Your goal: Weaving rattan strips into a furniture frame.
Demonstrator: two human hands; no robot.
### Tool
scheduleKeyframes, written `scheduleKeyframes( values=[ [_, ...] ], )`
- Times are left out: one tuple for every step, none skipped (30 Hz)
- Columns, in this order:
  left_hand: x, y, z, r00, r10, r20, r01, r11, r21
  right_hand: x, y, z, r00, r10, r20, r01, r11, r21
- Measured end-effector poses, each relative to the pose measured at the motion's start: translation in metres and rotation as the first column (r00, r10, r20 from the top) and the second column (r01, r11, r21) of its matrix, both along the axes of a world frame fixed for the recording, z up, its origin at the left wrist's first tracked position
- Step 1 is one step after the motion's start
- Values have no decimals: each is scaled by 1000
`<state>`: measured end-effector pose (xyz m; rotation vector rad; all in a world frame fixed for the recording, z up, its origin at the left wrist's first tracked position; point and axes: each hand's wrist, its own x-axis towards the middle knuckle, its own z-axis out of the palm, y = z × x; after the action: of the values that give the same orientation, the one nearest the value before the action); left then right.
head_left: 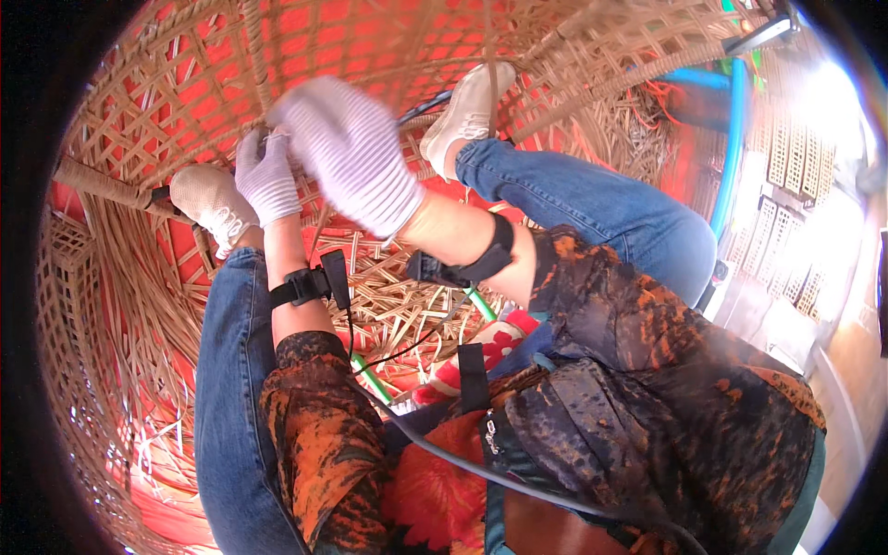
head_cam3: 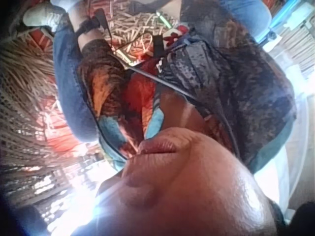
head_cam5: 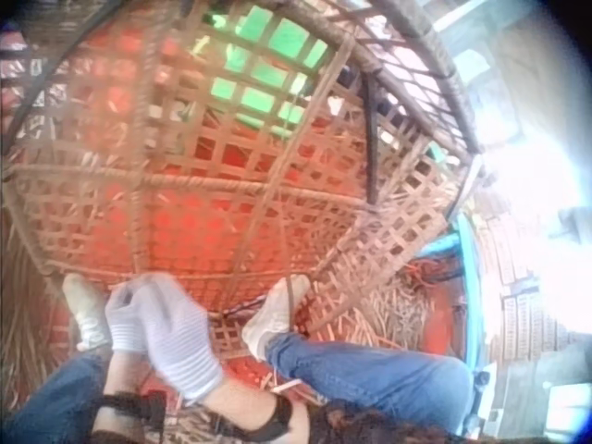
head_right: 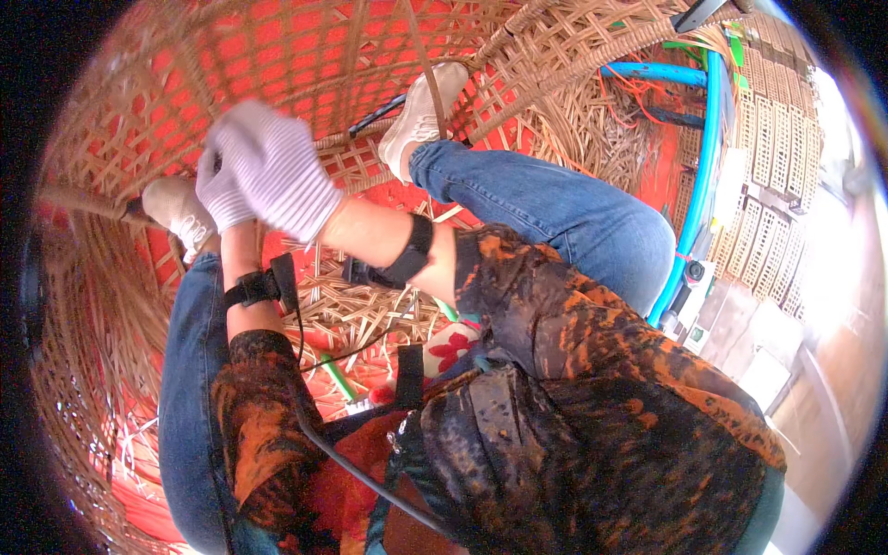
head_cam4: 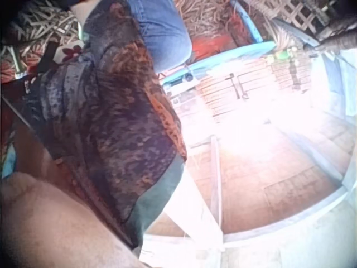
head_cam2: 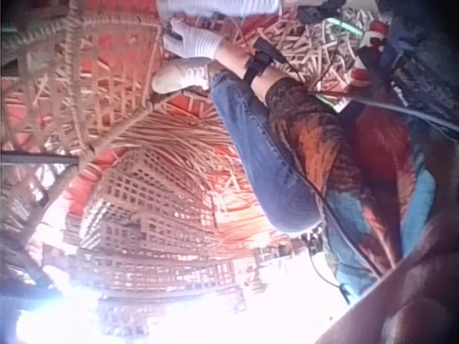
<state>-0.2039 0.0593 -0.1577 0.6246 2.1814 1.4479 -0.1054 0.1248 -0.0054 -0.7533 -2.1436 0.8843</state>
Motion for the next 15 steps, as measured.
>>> scheduleKeyframes(
  values=[
    [-7, -13, 17, 977, 127, 169, -132, 991, 18, -6, -4, 3, 998, -9, 55, 11, 1000, -29],
    [-5, -6, 25, 977, 127, 172, -133, 991, 23, -6, 0, 4, 998, -8, 57, 9, 1000, -23],
    [-3, -2, 30, 995, 91, 37, -87, 993, -82, -8, 3, 4, 1000, -11, 2, 11, 999, -37],
    [-3, 0, 33, 995, 39, -94, -56, 979, -194, -10, 5, 3, 999, -13, -52, 10, 999, -54],
    [-4, 7, 28, 995, 37, -95, -54, 982, -183, -15, 12, 7, 998, -15, -54, 13, 999, -42],
    [-6, 16, 20, 994, 44, -104, -61, 983, -172, -23, 20, 9, 996, -24, -81, 26, 999, 25],
    [-5, 19, 37, 992, 50, -114, -70, 980, -184, -31, 19, 3, 994, -32, -107, 39, 997, 68],
    [2, 12, 57, 994, -61, -94, 31, 955, -296, -40, 17, -2, 999, -21, -32, 28, 971, 239],
    [-7, 2, 51, 993, -52, -107, 17, 951, -309, -53, 8, 7, 999, -10, -45, 20, 974, 225],
    [-11, 8, 30, 992, -39, -120, 7, 967, -254, -58, 9, 19, 994, -27, -105, 12, 989, -145],
    [-13, 13, 12, 991, -25, -131, -2, 979, -203, -61, 9, 23, 986, -64, -152, -21, 866, -500],
    [-14, 16, -4, 990, -10, -142, -12, 989, -151, -60, 17, 21, 983, -108, -146, 34, 899, -436],
    [2, 27, 91, 996, 77, 53, -52, 929, -366, -57, 19, 21, 985, -101, -142, 28, 897, -441],
    [0, 21, 54, 996, 12, -85, -44, 922, -384, -52, 23, 24, 974, -156, -164, 39, 829, -557],
    [-2, 15, 17, 974, -56, -220, -38, 914, -404, -50, 26, 24, 961, -215, -177, 44, 746, -664]
  ],
)
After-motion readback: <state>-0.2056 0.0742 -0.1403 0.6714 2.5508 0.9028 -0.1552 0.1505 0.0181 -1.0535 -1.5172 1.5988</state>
